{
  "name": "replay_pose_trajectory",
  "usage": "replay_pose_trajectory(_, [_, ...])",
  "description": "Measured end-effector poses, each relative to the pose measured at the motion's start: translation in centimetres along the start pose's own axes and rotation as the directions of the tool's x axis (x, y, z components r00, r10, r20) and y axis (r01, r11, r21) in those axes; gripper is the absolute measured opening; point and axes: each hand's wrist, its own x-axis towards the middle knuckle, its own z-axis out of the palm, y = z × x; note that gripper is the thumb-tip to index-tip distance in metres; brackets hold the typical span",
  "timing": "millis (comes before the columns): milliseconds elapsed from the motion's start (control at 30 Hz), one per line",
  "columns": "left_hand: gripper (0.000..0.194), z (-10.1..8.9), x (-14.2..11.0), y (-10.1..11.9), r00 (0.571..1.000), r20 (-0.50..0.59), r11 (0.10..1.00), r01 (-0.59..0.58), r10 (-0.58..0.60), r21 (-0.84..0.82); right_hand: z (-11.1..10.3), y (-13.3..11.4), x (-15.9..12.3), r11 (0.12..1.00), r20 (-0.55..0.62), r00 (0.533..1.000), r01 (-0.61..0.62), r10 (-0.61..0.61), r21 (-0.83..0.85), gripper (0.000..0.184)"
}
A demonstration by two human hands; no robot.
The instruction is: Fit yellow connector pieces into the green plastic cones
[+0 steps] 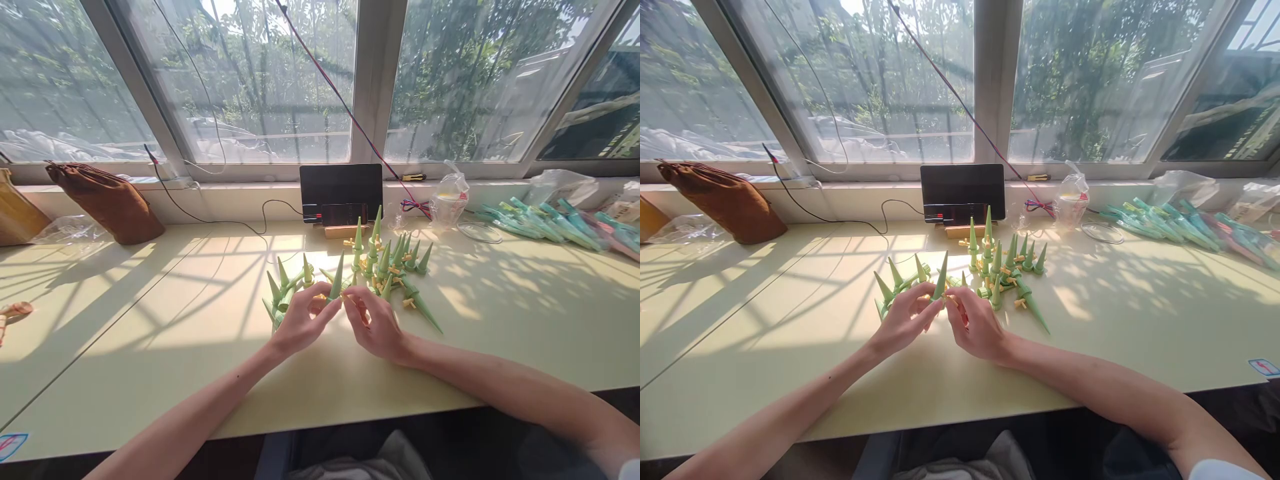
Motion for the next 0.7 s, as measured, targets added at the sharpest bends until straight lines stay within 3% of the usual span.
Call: replay_pose_trajectory(700, [0.016,-0.1,-0.07,-0.49,0.997,-0.042,0.99,-0.051,0.057,0.132,0.0,0.16,0.18,0.999,-0.014,1.0,0.008,-0.009,-0.044,0.01])
